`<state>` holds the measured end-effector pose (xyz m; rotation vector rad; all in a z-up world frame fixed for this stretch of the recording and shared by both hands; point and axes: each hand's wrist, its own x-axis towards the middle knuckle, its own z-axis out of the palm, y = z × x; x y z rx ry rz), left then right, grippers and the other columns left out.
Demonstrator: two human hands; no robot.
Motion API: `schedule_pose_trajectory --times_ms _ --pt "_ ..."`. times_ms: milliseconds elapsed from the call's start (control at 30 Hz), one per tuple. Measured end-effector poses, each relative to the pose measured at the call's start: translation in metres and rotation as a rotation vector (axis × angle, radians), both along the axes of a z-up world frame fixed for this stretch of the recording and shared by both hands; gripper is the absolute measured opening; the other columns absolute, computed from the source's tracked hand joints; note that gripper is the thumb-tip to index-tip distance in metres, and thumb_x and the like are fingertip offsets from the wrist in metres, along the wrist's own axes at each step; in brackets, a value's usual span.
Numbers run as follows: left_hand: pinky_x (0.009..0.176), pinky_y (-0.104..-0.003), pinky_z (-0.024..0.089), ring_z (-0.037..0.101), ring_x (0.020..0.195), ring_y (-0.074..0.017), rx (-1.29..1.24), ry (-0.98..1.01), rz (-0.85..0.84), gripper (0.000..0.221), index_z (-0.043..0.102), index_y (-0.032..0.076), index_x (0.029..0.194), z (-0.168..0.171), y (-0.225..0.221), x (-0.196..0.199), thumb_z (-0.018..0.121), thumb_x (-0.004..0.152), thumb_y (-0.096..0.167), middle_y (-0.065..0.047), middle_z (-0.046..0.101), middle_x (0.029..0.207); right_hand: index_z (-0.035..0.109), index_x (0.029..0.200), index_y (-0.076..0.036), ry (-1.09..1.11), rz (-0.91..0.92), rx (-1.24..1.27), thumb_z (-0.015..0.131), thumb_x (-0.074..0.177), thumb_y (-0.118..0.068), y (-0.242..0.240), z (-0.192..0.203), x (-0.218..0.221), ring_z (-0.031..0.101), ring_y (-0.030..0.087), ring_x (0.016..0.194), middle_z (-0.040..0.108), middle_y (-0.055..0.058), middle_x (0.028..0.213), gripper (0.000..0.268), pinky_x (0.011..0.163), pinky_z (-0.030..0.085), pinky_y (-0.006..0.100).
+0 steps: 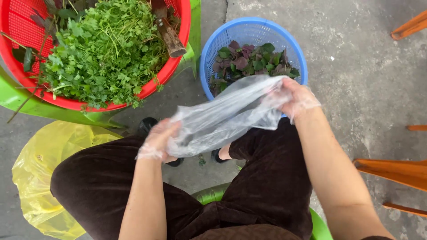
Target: Picking leaves off stems and sorting herbs into baskets
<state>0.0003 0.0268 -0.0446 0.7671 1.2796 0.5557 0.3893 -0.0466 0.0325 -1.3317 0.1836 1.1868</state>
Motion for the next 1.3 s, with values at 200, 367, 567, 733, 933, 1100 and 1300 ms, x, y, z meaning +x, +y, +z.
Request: schedule_pose_trajectory --times_ms 200,367,567,733,933,1100,1300 --pt "0.073 -0.037 0.055 0.068 0.083 -0.0225 0.523 1.108 -0.632 0.051 0.070 0.016 0.070 -0.038 0.014 0.010 0.048 0.082 0.060 -0.006 0.070 0.077 0.042 0.138 -0.029 -0.222 0.453 0.271 0.061 0.086 -0.014 0.007 0.008 0.018 0.037 0.006 0.035 0.053 0.007 0.064 0.058 0.026 0.027 0.015" --pt "0.109 -0.033 0.031 0.047 0.124 -0.0207 0.139 0.761 -0.176 0.058 0.061 0.013 0.114 -0.028 0.053 0.054 0.038 0.085 0.057 -0.007 0.057 0.126 0.070 0.107 -0.015 -0.632 1.066 0.256 0.061 0.074 -0.004 -0.012 0.017 0.035 0.057 0.012 0.064 0.069 0.008 0.083 0.036 0.055 0.044 0.026" --pt "0.098 -0.040 0.044 0.057 0.113 -0.0276 0.336 0.780 -0.433 0.045 0.054 0.023 0.121 -0.028 0.081 0.131 0.043 0.086 0.049 -0.010 0.063 0.115 0.036 0.136 -0.026 -1.270 1.356 -0.597 0.071 0.070 -0.039 0.010 0.010 0.015 0.056 0.035 0.112 0.061 0.018 0.119 0.075 0.098 0.044 0.046" --pt "0.099 -0.046 0.045 0.055 0.116 -0.0351 0.412 0.701 -0.491 0.072 0.027 0.029 0.141 0.017 0.067 0.169 0.066 0.080 0.030 -0.017 0.057 0.122 0.001 0.149 -0.028 -1.154 1.058 -0.874 0.082 0.061 -0.049 0.038 -0.058 0.047 0.051 0.031 0.121 0.052 0.021 0.130 0.121 0.101 0.041 0.044" --pt "0.099 -0.056 0.041 0.043 0.124 -0.0460 1.038 0.701 -0.436 0.099 0.023 0.027 0.148 0.011 0.066 0.190 0.082 0.069 0.021 -0.022 0.028 0.141 -0.010 0.147 -0.023 -1.021 1.005 -0.816 0.083 0.067 -0.029 0.050 -0.079 0.056 0.045 0.037 0.125 0.047 0.028 0.133 0.123 0.104 0.040 0.045" --pt "0.102 -0.054 0.031 0.039 0.120 -0.0326 1.443 0.813 -0.366 0.067 0.054 0.027 0.128 0.008 0.068 0.218 0.081 0.067 0.021 -0.010 0.038 0.128 0.003 0.149 -0.025 -0.780 0.750 -0.645 0.083 0.065 -0.013 0.051 -0.121 0.062 0.058 0.044 0.107 0.046 0.032 0.130 0.117 0.078 0.056 0.043" --pt "0.104 -0.069 -0.015 -0.003 0.143 -0.0339 0.734 1.224 -1.800 0.050 0.044 0.033 0.135 -0.105 0.081 0.244 0.045 0.086 0.046 0.002 0.019 0.154 -0.002 0.149 -0.018 -0.424 0.650 -0.587 0.071 0.072 -0.005 0.052 -0.122 0.046 0.060 0.035 0.090 0.049 0.027 0.127 0.107 0.059 0.050 0.037"
